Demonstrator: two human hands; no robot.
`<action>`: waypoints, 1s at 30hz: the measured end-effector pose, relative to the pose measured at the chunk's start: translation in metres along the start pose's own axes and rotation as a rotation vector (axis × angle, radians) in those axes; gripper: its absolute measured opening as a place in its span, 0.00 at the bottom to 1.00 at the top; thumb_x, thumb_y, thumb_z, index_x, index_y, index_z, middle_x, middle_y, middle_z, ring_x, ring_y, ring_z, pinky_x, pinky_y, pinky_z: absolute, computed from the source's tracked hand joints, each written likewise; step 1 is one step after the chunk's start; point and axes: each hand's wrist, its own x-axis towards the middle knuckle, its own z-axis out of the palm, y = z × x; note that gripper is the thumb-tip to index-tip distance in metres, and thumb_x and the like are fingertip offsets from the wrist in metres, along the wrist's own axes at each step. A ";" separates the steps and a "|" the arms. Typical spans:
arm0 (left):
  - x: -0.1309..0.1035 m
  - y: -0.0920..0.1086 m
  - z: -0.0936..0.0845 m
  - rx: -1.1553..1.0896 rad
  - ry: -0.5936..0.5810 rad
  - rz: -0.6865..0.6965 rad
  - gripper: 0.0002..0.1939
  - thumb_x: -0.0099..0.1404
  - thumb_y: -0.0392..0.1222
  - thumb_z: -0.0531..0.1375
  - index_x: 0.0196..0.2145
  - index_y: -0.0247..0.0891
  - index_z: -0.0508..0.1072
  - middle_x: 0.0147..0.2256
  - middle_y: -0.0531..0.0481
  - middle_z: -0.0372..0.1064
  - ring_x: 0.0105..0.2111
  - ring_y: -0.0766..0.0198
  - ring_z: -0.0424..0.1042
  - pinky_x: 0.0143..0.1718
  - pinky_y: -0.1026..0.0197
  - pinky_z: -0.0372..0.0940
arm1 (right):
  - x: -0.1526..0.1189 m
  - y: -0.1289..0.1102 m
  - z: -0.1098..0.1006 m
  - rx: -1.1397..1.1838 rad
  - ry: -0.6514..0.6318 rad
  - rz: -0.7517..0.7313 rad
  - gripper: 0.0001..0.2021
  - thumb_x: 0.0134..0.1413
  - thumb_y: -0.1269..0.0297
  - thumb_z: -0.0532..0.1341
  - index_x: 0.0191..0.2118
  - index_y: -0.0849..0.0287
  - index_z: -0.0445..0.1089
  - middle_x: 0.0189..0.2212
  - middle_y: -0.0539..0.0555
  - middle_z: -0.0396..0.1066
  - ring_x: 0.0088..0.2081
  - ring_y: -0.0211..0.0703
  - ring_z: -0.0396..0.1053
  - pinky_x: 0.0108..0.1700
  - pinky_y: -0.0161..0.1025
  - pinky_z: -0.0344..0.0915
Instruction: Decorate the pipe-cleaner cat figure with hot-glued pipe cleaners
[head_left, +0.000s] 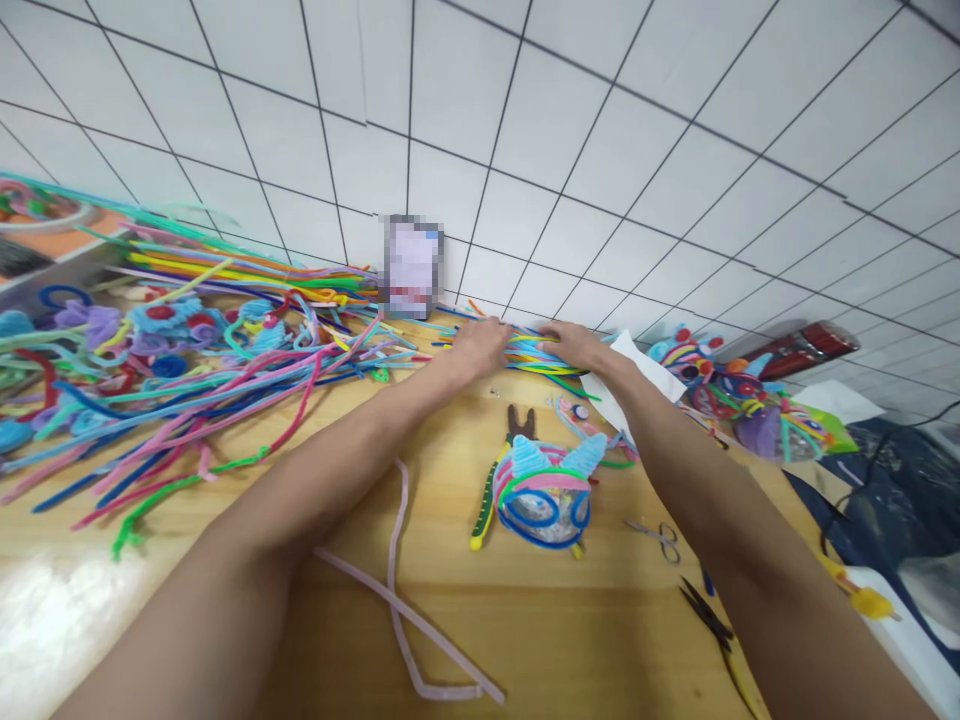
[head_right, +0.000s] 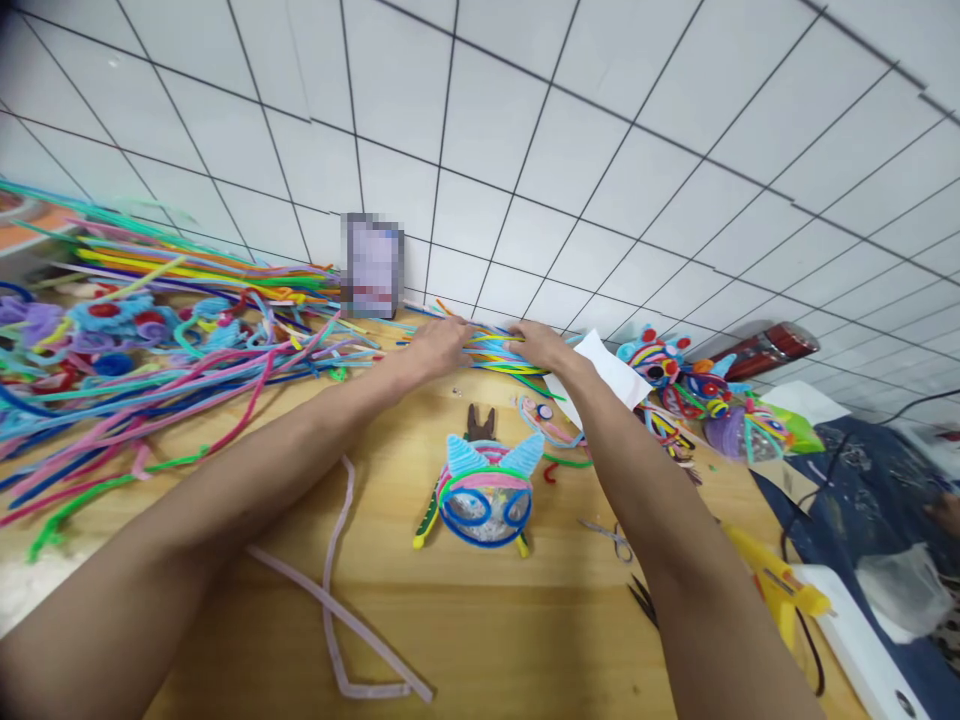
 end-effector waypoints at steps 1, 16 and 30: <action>0.001 -0.004 -0.002 -0.010 0.006 -0.007 0.23 0.69 0.41 0.67 0.60 0.34 0.78 0.58 0.33 0.78 0.57 0.41 0.79 0.55 0.51 0.75 | 0.000 0.000 0.003 -0.006 0.000 -0.004 0.14 0.65 0.60 0.65 0.53 0.56 0.81 0.54 0.59 0.82 0.55 0.55 0.78 0.59 0.47 0.71; 0.010 -0.023 -0.034 -0.210 0.381 -0.084 0.16 0.74 0.39 0.57 0.48 0.39 0.86 0.49 0.41 0.84 0.51 0.50 0.81 0.55 0.52 0.71 | -0.005 0.005 -0.007 0.169 0.195 -0.006 0.23 0.68 0.44 0.61 0.55 0.57 0.75 0.52 0.61 0.81 0.49 0.56 0.76 0.54 0.49 0.72; 0.005 -0.030 -0.053 -0.305 0.481 -0.080 0.15 0.74 0.40 0.59 0.45 0.37 0.87 0.43 0.42 0.85 0.46 0.51 0.81 0.52 0.52 0.72 | -0.001 0.013 -0.005 0.101 0.521 0.004 0.09 0.64 0.57 0.58 0.42 0.54 0.73 0.45 0.63 0.79 0.48 0.59 0.72 0.55 0.54 0.68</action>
